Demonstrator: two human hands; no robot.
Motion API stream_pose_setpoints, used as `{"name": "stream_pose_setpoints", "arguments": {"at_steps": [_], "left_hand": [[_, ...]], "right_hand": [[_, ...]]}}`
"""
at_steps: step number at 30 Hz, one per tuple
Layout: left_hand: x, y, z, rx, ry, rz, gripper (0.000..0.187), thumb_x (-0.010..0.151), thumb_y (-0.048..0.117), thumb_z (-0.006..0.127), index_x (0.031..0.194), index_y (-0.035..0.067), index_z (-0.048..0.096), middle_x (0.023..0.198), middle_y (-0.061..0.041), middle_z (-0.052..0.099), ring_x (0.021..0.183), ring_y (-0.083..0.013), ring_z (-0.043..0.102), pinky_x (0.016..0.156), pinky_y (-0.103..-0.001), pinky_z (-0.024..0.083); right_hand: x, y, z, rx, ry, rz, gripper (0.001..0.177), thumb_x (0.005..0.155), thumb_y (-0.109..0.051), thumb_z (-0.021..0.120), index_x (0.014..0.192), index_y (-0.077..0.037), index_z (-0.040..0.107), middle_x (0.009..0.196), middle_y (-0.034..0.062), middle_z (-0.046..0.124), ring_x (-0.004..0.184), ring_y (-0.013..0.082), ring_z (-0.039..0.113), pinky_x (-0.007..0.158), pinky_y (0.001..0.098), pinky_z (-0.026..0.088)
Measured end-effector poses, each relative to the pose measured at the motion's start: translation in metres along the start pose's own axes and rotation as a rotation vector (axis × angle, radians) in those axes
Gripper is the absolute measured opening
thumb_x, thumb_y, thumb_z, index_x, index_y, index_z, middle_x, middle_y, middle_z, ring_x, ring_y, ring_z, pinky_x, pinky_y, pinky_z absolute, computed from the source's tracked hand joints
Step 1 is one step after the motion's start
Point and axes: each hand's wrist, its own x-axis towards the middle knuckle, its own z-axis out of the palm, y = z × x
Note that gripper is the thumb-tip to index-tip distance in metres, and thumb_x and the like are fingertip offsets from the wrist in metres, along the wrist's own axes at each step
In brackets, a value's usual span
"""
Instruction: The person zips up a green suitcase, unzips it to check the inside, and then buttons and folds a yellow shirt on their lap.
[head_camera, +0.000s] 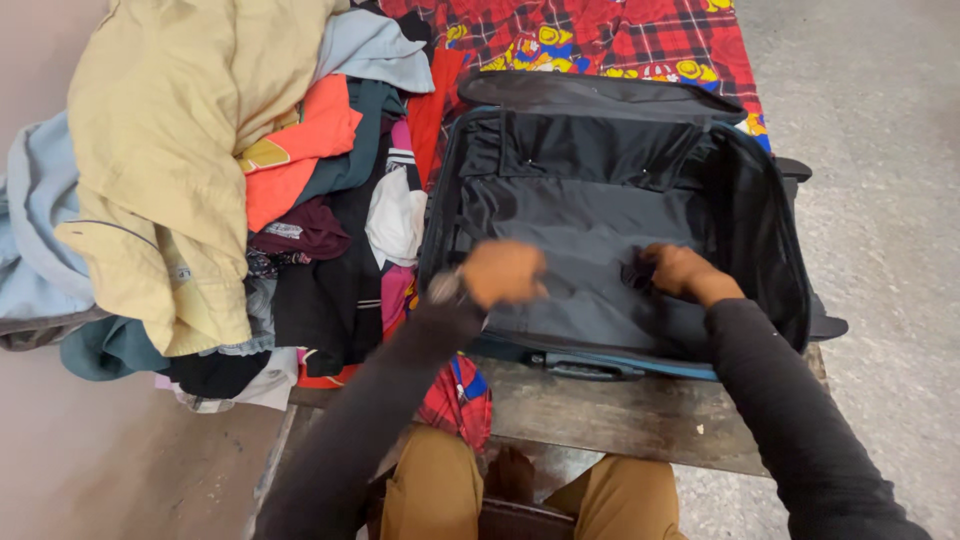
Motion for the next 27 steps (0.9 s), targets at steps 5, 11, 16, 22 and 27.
{"name": "stream_pose_setpoints", "arguments": {"at_steps": [5,11,16,22,27], "left_hand": [[0.062,-0.099,0.088,0.511,0.271,-0.140,0.027,0.067,0.030,0.074,0.090,0.017,0.079,0.098,-0.010,0.077,0.102,-0.0317,0.071,0.091,-0.057,0.042],[0.078,-0.101,0.143,0.176,-0.023,-0.177,0.019,0.089,0.017,0.061,0.096,0.016,0.079,0.095,-0.008,0.077,0.100,-0.0281,0.071,0.111,-0.057,0.033],[0.067,-0.101,0.107,-0.643,0.086,-0.280,0.023,0.091,0.022,0.058,0.098,0.011,0.077,0.092,-0.002,0.077,0.100,-0.0267,0.073,0.103,-0.047,0.047],[0.061,-0.090,0.085,-0.230,0.587,-0.285,0.051,0.074,0.017,0.067,0.124,0.009,0.066,0.107,-0.006,0.075,0.105,-0.0303,0.067,0.091,-0.047,0.042],[0.051,-0.083,0.061,-0.137,0.306,-0.466,0.035,0.083,0.024,0.071,0.117,0.016,0.072,0.105,-0.003,0.077,0.112,-0.0262,0.067,0.100,-0.044,0.042]], "right_hand": [[-0.014,-0.026,-0.002,-0.351,-0.033,-0.061,0.047,0.078,-0.030,0.087,0.120,-0.018,0.071,0.130,0.0080,0.069,0.123,0.0311,0.062,0.102,0.0413,0.052],[0.015,0.010,0.020,0.273,-0.044,-0.012,0.031,0.080,-0.025,0.084,0.095,-0.004,0.066,0.091,0.0131,0.074,0.093,0.0316,0.069,0.084,0.0433,0.055],[0.018,0.031,0.016,1.123,0.101,-0.065,0.026,0.098,-0.027,0.070,0.102,-0.004,0.060,0.089,0.0131,0.066,0.086,0.0327,0.067,0.075,0.0421,0.050],[-0.014,-0.018,-0.018,1.171,0.010,-0.066,0.035,0.098,-0.018,0.050,0.128,-0.011,0.064,0.122,0.0068,0.074,0.116,0.0218,0.067,0.084,0.0347,0.052],[-0.002,-0.008,-0.007,1.035,0.116,-0.155,0.060,0.078,0.013,0.045,0.132,-0.010,0.060,0.129,0.0068,0.067,0.126,0.0234,0.064,0.090,0.0485,0.060]]}}
